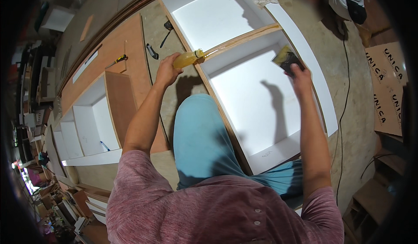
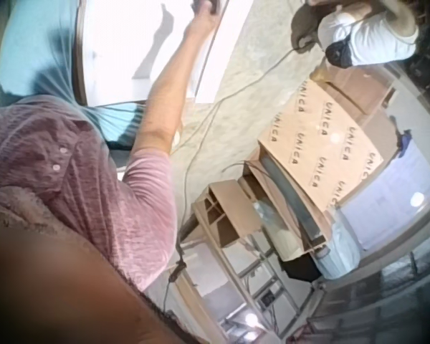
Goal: The person applies glue to the edges of a white cabinet frame and uses a scraper to spread it evenly. They then wipe the surface with a cloth and continue applying glue to other sections of the cabinet.
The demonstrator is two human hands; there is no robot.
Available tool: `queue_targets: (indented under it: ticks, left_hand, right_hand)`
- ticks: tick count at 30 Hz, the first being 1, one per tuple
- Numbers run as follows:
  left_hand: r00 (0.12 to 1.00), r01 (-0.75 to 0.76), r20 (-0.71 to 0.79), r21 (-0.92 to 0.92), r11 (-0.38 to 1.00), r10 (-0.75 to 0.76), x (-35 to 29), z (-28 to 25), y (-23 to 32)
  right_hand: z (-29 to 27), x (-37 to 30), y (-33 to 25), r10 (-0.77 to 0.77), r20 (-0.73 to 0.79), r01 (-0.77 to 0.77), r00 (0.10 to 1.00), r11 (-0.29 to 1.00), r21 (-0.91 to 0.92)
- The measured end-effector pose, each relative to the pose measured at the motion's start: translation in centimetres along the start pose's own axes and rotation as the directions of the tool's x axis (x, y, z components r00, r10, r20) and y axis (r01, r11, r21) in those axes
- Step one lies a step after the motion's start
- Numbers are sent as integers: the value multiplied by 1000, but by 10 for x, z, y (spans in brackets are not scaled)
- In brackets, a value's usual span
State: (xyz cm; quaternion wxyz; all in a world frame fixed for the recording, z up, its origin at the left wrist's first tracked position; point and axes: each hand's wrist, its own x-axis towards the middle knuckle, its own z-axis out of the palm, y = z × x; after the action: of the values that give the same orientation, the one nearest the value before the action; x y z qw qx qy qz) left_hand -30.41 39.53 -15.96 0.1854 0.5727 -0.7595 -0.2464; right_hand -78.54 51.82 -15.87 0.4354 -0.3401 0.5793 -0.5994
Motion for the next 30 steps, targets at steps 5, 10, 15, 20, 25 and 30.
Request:
queue_targets:
  ticks: [5,10,15,20,25,30]
  left_hand:
    - [999,-2,-39,-88,996,-2,-7,4,-5]
    - [1000,2,-16,-135,991,-4,-7,4,-10]
    - [997,-23,-73,-236,971,6,-6,12,-16]
    - [999,9,-48,-332,943,-26,-6,13,-13]
    - [991,131,49,-506,853,-123,-4,14,-10]
    - [996,83,29,-534,842,-80,-3,7,-11]
  right_hand:
    - [136,-34,-13,-198,334,329,922,856,-399]
    - [215,-47,-27,-220,449,469,866,668,-578]
    - [243,-47,-20,-214,381,430,899,593,-681]
    - [252,-54,-18,-181,398,429,899,540,-724]
    - [245,-62,-7,-224,413,469,883,455,-757]
    - [242,-62,-3,-300,418,505,857,330,-798]
